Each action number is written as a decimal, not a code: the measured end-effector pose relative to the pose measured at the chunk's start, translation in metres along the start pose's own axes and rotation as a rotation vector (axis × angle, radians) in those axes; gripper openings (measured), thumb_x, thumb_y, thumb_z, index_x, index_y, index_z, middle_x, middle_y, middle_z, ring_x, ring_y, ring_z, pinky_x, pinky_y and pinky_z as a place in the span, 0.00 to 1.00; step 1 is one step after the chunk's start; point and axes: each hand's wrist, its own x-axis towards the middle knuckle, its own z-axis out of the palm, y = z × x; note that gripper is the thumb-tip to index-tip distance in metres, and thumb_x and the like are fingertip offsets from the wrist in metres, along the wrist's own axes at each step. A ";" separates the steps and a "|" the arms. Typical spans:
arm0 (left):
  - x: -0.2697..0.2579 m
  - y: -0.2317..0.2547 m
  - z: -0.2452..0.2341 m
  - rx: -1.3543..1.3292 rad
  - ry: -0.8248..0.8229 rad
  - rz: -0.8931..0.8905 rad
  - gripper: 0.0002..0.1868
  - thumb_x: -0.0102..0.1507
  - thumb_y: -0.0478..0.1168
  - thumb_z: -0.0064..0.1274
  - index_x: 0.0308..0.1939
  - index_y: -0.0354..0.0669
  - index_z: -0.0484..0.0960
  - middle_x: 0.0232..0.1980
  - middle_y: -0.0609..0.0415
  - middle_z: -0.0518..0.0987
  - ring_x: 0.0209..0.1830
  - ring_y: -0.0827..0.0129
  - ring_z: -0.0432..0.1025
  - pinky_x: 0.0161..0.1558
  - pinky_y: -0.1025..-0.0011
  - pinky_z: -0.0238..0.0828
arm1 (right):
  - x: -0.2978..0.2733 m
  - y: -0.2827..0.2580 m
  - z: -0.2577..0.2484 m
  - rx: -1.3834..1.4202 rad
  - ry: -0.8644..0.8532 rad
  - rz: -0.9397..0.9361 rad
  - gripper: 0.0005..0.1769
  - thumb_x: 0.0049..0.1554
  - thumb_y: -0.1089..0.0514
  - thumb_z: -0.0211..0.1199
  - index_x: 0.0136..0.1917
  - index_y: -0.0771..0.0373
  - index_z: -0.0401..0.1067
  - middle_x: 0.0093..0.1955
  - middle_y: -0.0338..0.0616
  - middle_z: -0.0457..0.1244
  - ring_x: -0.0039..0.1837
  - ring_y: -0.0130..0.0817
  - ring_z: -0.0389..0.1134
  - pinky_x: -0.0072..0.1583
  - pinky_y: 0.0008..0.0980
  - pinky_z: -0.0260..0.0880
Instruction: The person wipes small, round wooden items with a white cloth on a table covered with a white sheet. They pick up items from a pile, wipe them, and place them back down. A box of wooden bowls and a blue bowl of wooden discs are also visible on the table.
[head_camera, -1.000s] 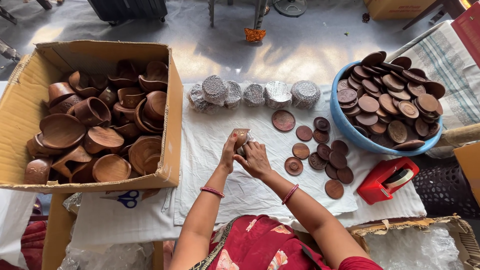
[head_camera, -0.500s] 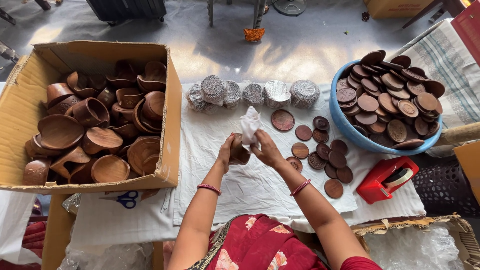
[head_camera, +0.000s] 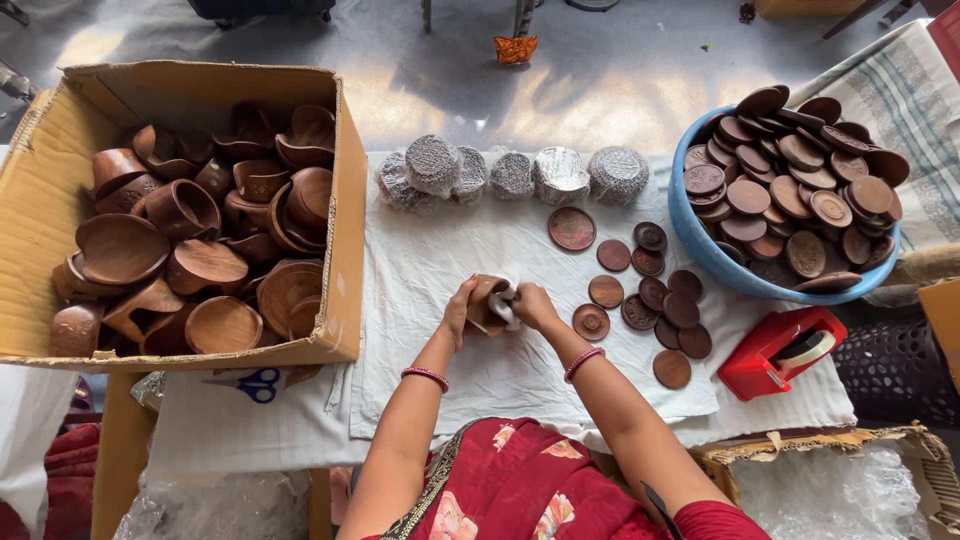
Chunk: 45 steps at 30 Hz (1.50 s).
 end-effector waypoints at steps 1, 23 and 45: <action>0.005 -0.002 -0.005 -0.002 0.000 0.000 0.39 0.61 0.70 0.42 0.67 0.50 0.74 0.60 0.51 0.80 0.56 0.63 0.77 0.55 0.62 0.76 | -0.003 0.001 -0.009 -0.001 -0.001 0.000 0.11 0.55 0.57 0.64 0.47 0.66 0.78 0.41 0.57 0.70 0.45 0.52 0.73 0.48 0.45 0.72; 0.006 0.028 -0.006 -0.053 -0.056 -0.147 0.43 0.55 0.77 0.39 0.61 0.57 0.81 0.56 0.53 0.81 0.53 0.57 0.75 0.46 0.50 0.77 | -0.046 -0.118 -0.053 -0.385 0.093 -0.726 0.07 0.55 0.56 0.64 0.47 0.56 0.75 0.47 0.37 0.68 0.52 0.35 0.69 0.54 0.38 0.62; 0.030 0.009 -0.014 0.086 0.005 -0.057 0.42 0.55 0.77 0.50 0.55 0.46 0.85 0.43 0.51 0.82 0.39 0.63 0.76 0.34 0.65 0.75 | -0.056 -0.091 -0.005 0.278 0.144 -0.390 0.17 0.51 0.68 0.60 0.54 0.60 0.76 0.61 0.49 0.62 0.63 0.51 0.64 0.63 0.42 0.66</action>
